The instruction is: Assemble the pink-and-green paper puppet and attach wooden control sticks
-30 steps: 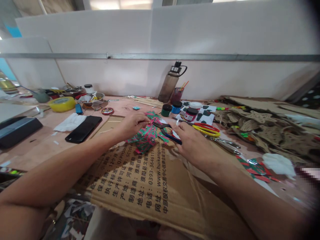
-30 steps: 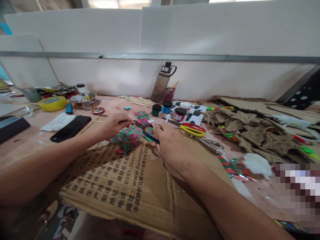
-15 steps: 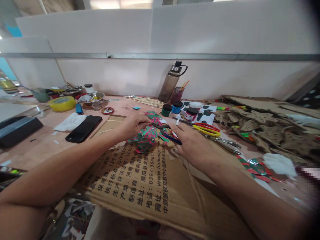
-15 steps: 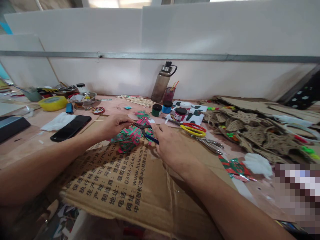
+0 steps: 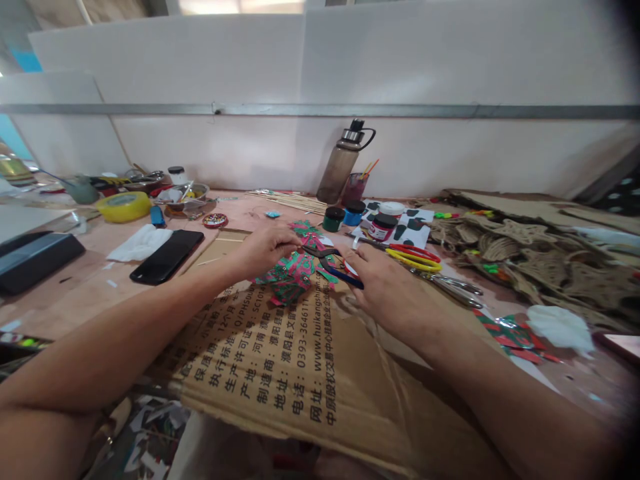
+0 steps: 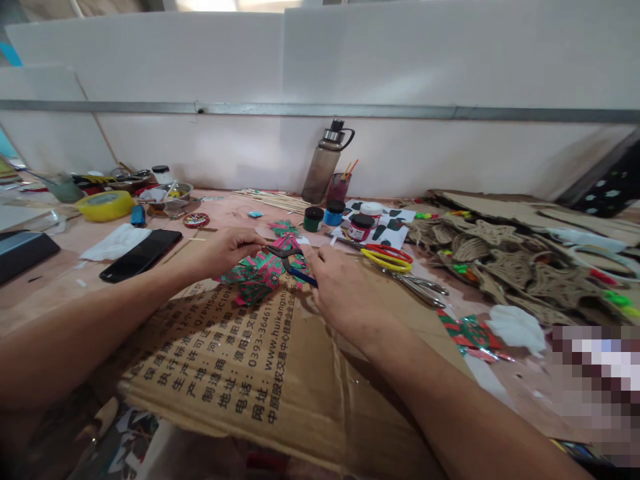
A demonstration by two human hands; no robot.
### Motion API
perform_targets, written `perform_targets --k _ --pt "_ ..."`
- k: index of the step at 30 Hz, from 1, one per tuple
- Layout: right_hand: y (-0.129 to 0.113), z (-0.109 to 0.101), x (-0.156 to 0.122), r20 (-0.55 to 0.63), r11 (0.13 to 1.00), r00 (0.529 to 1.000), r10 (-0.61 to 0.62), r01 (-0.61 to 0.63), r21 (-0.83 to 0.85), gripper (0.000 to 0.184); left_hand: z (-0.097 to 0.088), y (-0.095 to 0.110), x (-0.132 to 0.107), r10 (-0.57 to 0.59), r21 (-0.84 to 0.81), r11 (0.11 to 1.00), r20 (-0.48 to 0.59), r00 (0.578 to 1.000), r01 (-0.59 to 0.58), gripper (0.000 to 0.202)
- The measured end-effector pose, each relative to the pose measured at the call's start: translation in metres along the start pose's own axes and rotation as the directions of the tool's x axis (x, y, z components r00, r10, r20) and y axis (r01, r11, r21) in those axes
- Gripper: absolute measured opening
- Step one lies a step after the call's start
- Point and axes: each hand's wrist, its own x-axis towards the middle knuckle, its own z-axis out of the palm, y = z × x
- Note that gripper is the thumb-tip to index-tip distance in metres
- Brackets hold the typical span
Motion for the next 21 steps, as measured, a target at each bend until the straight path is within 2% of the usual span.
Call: perform_targets --k 10,21 --pt "0.001 0.0007 -0.0005 -0.025 0.999 0.999 -0.037 0.037 -0.006 0.055 -0.0006 0.0002 0.0008 -0.004 0.042 0.999 0.018 1.0 0.003 0.019" --pt "-0.0055 -0.0006 -0.0006 -0.048 0.999 0.999 -0.02 0.022 0.046 0.052 -0.0027 0.0056 -0.0014 0.068 0.079 0.995 -0.07 0.995 -0.062 0.018"
